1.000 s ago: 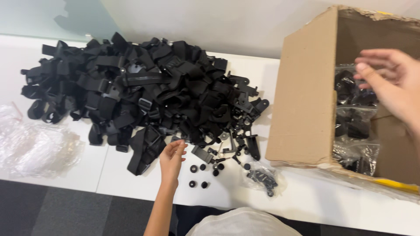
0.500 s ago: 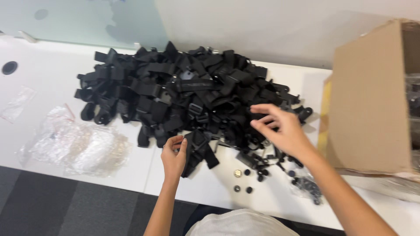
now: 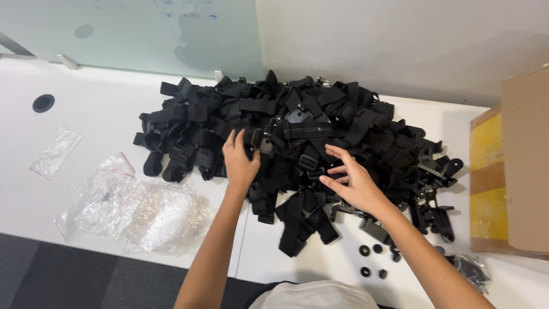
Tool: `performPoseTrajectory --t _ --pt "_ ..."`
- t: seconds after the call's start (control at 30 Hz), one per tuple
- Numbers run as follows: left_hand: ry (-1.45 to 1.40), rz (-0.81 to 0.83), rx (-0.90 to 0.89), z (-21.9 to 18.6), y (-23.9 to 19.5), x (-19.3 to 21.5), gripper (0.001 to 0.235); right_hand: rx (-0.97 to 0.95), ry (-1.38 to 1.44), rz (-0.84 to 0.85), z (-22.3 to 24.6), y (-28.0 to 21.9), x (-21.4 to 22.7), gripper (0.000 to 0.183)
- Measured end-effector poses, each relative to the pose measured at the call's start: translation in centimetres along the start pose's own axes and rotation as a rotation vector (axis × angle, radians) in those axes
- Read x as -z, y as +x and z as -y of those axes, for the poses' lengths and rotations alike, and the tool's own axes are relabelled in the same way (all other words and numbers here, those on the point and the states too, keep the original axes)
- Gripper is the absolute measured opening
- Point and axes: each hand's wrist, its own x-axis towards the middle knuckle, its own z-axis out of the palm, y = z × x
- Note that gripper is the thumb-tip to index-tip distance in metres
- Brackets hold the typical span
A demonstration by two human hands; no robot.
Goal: The person assembles black straps by attaching small metal pieces to them. They then place the assembled straps into clear plastic bags and put the bags into a cardboard box. The person repeats this process multiple times.
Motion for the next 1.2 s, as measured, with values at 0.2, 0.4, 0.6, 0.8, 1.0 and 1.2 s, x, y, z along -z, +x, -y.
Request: performPoseTrajectory --t 0.2,0.4,0.6,0.8,1.0,1.2 --pt "0.095 0.314 -0.145 2.7 4.2 -1.2 0.062 -0.079 -0.010 -0.010 0.1 1.1 -1.7 0.071" --pt "0.000 0.542 -0.129 0.6 7.1 2.6 0.050 -0.113 -0.011 -0.021 0.1 1.0 -2.4 0.070" --pt "-0.171 0.446 -0.226 -2.8 5.8 6.3 0.040 -0.142 0.021 -0.094 -1.6 -1.4 -1.8 0.063" --pt "-0.582 0.336 0.173 -6.5 1.9 9.7 0.048 -0.175 -0.169 -0.237 -7.7 -6.7 0.5 0.035" --pt "-1.088 0.442 0.552 -9.3 -3.0 9.8 0.040 -0.439 -0.422 -0.206 -14.6 -12.8 1.7 0.028" --pt "-1.076 0.675 0.658 -13.1 -8.1 7.6 0.033 -0.526 -0.470 -0.375 -19.5 -18.6 1.9 0.025"
